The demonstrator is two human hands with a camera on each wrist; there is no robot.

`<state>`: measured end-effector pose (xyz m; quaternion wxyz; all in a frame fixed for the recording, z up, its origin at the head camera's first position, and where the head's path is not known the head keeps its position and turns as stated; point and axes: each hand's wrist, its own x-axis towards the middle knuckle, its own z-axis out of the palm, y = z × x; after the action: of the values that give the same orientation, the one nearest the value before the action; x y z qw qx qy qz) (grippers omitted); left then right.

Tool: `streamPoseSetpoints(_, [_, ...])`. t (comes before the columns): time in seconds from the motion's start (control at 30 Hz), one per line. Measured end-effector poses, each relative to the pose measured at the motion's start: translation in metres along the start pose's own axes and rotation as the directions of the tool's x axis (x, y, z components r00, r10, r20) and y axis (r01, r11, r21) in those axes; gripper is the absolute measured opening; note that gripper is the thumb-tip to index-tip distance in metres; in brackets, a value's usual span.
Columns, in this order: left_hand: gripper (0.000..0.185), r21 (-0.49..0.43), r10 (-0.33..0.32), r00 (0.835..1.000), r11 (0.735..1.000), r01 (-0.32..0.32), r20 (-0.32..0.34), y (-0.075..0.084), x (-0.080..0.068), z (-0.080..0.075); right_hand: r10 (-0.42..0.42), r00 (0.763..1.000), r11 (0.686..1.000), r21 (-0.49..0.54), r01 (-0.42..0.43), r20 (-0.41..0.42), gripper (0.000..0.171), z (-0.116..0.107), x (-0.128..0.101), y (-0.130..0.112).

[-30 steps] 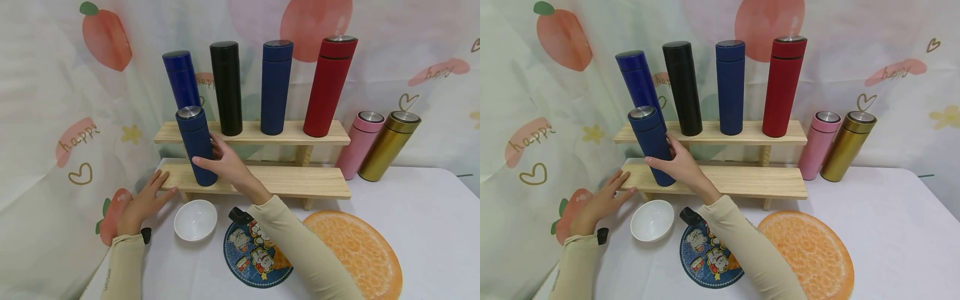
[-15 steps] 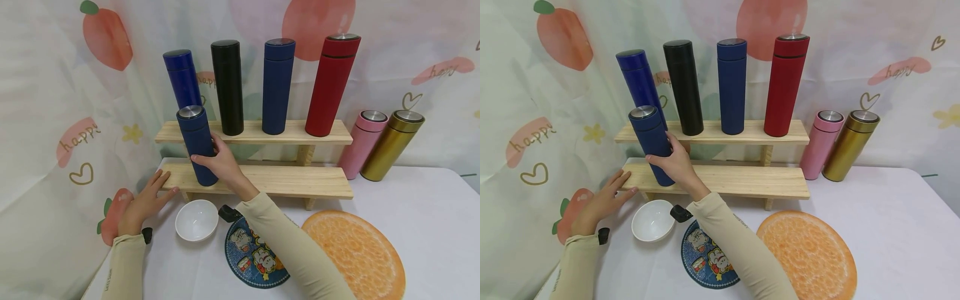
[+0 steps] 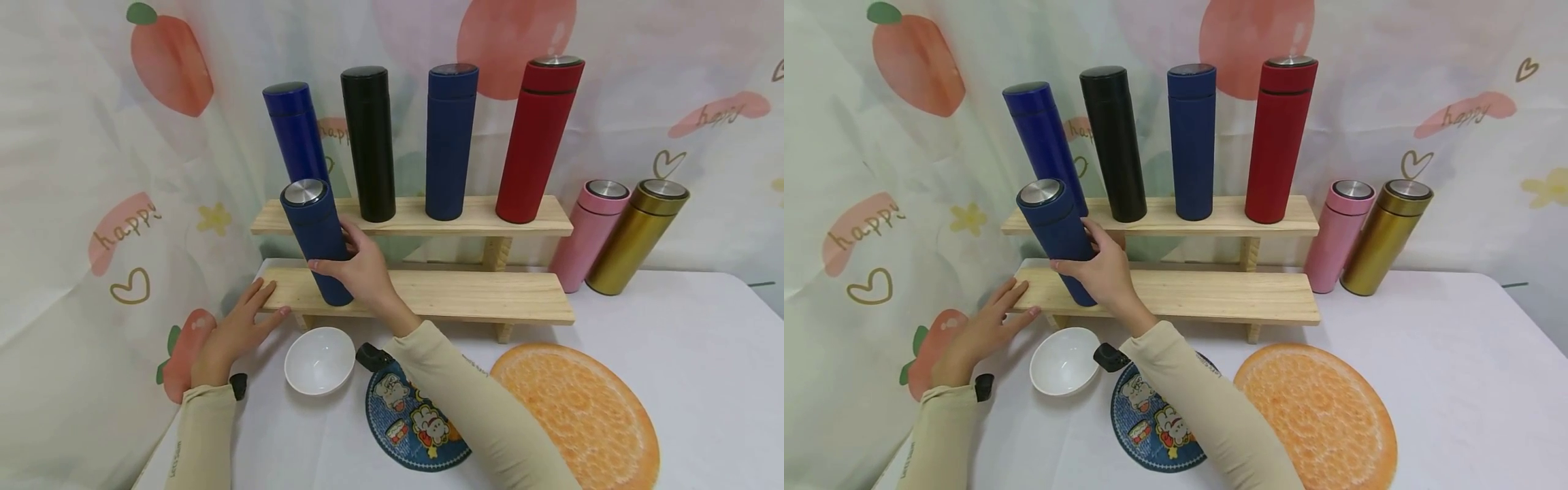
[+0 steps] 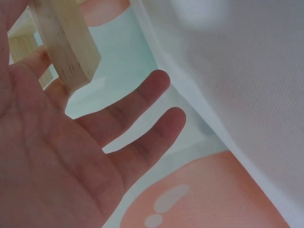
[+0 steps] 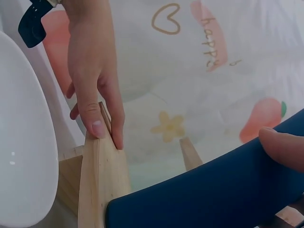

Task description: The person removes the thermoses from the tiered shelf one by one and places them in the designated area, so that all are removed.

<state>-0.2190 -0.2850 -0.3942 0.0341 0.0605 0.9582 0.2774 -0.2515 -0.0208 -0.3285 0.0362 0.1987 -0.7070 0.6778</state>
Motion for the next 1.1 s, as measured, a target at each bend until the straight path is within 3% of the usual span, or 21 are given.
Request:
streamPoseSetpoints(0.43, [0.09,0.016,-0.018,1.0,1.0,0.018,0.009,0.0,-0.001,0.0,-0.009,1.0,1.0,-0.011,0.009,-0.021,0.081,-0.017,-0.017,-0.011])
streamPoseSetpoints(0.8, [0.089,0.025,-0.022,1.0,0.999,0.022,0.021,-0.001,-0.002,0.001,0.034,0.996,0.999,0.001,-0.034,-0.085,0.084,-0.045,-0.035,-0.023])
streamPoseSetpoints(1.1, [0.09,0.03,-0.019,1.0,0.999,0.019,0.015,0.0,-0.002,0.001,0.011,0.99,0.999,-0.032,-0.016,-0.139,0.085,-0.071,-0.045,-0.025])
